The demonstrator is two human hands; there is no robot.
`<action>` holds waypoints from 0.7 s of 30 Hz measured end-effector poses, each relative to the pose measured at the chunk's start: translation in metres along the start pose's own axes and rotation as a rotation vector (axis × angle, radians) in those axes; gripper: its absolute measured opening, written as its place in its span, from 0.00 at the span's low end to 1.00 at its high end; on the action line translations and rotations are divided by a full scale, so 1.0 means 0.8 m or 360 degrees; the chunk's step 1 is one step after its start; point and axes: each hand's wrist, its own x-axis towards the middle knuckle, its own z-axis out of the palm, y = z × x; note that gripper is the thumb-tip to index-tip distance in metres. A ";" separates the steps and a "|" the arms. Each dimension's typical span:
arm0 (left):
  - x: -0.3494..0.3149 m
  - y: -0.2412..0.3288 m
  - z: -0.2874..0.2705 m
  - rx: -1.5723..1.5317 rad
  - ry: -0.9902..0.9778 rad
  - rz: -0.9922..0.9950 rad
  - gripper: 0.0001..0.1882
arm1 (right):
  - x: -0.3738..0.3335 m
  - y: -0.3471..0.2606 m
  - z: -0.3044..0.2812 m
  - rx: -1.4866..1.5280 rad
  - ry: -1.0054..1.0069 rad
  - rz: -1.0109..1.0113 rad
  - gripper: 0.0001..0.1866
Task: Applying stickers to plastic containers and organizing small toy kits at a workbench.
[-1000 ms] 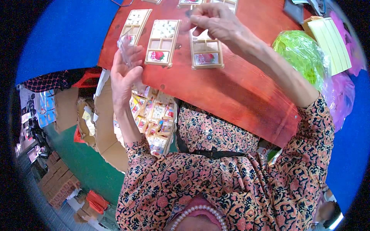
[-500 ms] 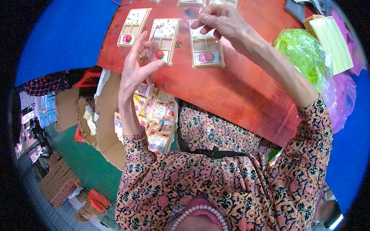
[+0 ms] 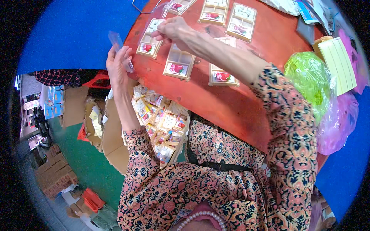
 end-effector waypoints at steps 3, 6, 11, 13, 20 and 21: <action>0.015 -0.004 -0.001 0.0157 0.0002 0.0020 0.40 | 0.018 0.006 0.017 0.0208 0.0188 -0.0055 0.07; 0.029 -0.005 0.005 0.0615 -0.0020 0.0277 0.43 | 0.016 0.006 0.009 0.0273 0.0243 -0.0140 0.06; 0.052 -0.012 0.041 0.1658 0.0143 0.0875 0.45 | -0.002 0.002 -0.032 0.0275 0.0318 -0.0202 0.06; 0.057 -0.016 0.053 0.1824 0.0063 0.0712 0.43 | -0.010 0.001 -0.042 0.0238 0.0361 -0.0137 0.06; 0.062 -0.017 0.054 0.2018 0.0037 0.0599 0.35 | -0.031 -0.001 -0.043 0.0221 0.0302 -0.0043 0.07; 0.062 -0.017 0.053 0.1979 0.0048 0.0584 0.35 | -0.031 0.000 -0.040 0.0246 0.0299 -0.0035 0.07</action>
